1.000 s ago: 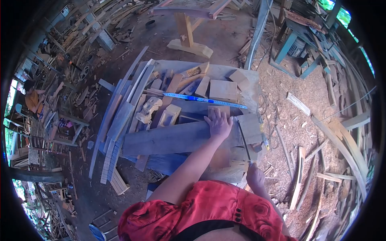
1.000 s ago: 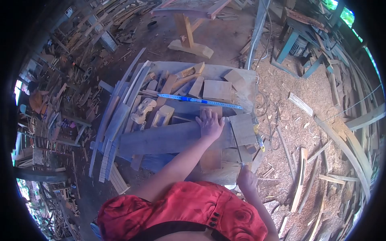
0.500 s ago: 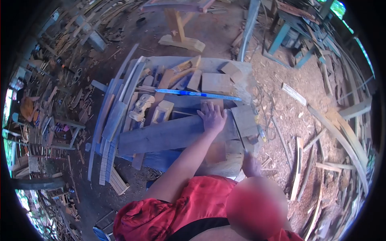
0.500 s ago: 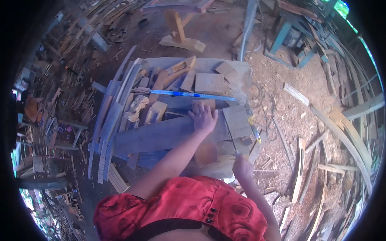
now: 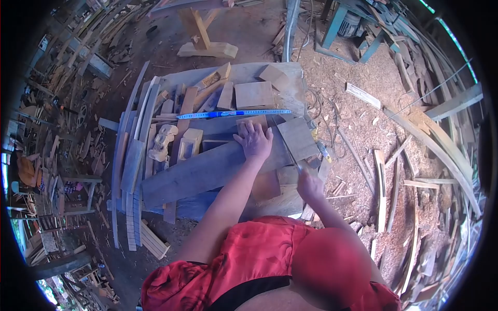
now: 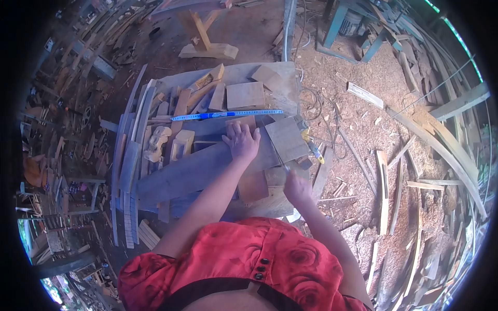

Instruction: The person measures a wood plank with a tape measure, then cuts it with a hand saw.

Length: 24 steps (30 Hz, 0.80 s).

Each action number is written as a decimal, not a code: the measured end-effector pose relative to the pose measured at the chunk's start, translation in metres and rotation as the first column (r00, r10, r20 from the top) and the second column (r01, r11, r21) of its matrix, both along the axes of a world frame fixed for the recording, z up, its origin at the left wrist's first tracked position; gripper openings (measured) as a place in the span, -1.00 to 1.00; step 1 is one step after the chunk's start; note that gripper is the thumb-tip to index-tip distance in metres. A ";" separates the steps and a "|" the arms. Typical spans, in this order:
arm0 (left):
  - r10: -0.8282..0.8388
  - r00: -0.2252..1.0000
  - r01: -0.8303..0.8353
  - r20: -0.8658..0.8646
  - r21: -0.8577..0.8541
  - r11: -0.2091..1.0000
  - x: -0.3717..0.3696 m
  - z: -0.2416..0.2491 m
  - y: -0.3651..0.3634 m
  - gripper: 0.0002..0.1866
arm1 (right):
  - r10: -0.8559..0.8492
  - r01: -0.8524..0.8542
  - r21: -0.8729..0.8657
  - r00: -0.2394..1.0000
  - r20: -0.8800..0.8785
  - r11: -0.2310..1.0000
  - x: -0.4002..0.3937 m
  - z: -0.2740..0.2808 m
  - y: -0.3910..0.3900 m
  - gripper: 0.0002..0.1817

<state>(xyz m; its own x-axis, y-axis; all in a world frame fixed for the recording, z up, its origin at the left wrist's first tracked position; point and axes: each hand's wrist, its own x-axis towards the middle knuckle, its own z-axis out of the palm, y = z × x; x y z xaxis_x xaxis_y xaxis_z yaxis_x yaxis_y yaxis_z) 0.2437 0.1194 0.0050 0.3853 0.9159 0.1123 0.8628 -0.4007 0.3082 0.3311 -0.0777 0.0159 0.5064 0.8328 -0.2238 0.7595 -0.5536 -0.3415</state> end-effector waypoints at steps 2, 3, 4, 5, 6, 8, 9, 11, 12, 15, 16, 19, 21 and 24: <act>-0.014 0.999 0.013 0.053 0.017 1.000 -0.002 0.001 -0.001 -0.53 | 0.025 -0.024 0.048 1.000 -0.014 0.999 0.007 -0.007 0.017 -0.84; -0.023 0.999 0.022 0.047 0.022 1.000 -0.002 0.002 -0.001 -0.53 | 0.032 -0.032 0.063 0.999 0.005 0.998 0.007 -0.006 0.021 -0.84; -0.021 0.999 0.020 0.035 0.007 1.000 -0.002 0.003 -0.001 -0.54 | 0.038 -0.040 0.076 0.999 0.025 0.996 0.007 -0.005 0.022 -0.84; -0.016 1.000 0.016 0.024 -0.010 1.000 -0.002 0.004 -0.001 -0.54 | 0.031 -0.032 0.076 0.999 0.022 0.997 0.005 -0.001 0.011 -0.84; -0.023 1.000 0.023 0.022 -0.010 1.000 -0.002 0.004 -0.001 -0.54 | 0.007 -0.007 0.044 1.000 0.000 0.999 0.002 0.005 -0.009 -0.84; -0.001 1.000 0.001 -0.015 0.003 1.000 0.000 0.004 -0.001 -0.55 | -0.016 0.016 0.009 1.000 -0.017 1.000 -0.004 0.017 -0.032 -0.84; -0.001 1.000 0.001 -0.013 0.002 1.000 0.000 0.004 0.000 -0.55 | -0.028 0.027 -0.071 0.999 -0.016 0.997 -0.006 0.023 -0.038 -0.84; -0.003 1.000 0.004 -0.023 0.032 0.999 0.000 0.002 -0.001 -0.55 | -0.053 0.049 -0.147 0.998 -0.020 0.988 -0.007 0.020 -0.034 -0.84; -0.016 1.000 0.017 -0.024 0.036 0.999 0.001 0.003 -0.002 -0.55 | -0.020 0.017 -0.089 0.999 -0.036 0.996 -0.002 0.009 -0.018 -0.84; -0.029 0.999 0.027 0.023 0.059 0.998 -0.001 0.002 -0.002 -0.59 | 0.008 -0.007 0.016 0.999 -0.038 1.000 0.007 0.007 0.025 -0.83; -0.029 0.997 0.026 0.067 0.045 0.999 -0.002 0.001 -0.001 -0.63 | 0.012 -0.011 0.054 1.000 -0.029 0.999 0.005 0.009 0.032 -0.82; -0.016 0.949 0.033 0.316 -0.047 0.998 -0.012 0.003 0.011 -0.68 | 0.009 -0.008 0.023 1.000 -0.022 1.000 0.004 0.017 0.030 -0.81; 0.011 0.862 0.164 0.507 -0.299 0.940 -0.027 0.031 0.026 -0.65 | -0.025 0.024 -0.008 0.999 -0.046 1.000 0.006 0.021 0.028 -0.79; -0.319 0.603 0.558 0.732 -0.100 0.824 -0.062 0.103 0.045 -0.89 | -0.026 0.023 -0.023 0.991 -0.133 0.999 0.007 0.023 0.028 -0.76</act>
<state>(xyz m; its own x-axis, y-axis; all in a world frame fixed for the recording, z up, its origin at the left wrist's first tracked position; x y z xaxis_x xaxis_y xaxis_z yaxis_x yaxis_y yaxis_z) 0.1821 0.1641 0.1084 0.6788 0.6845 0.2657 0.1206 -0.4609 0.8792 0.3382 -0.0496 0.0387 0.4910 0.8150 -0.3079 0.6942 -0.5795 -0.4270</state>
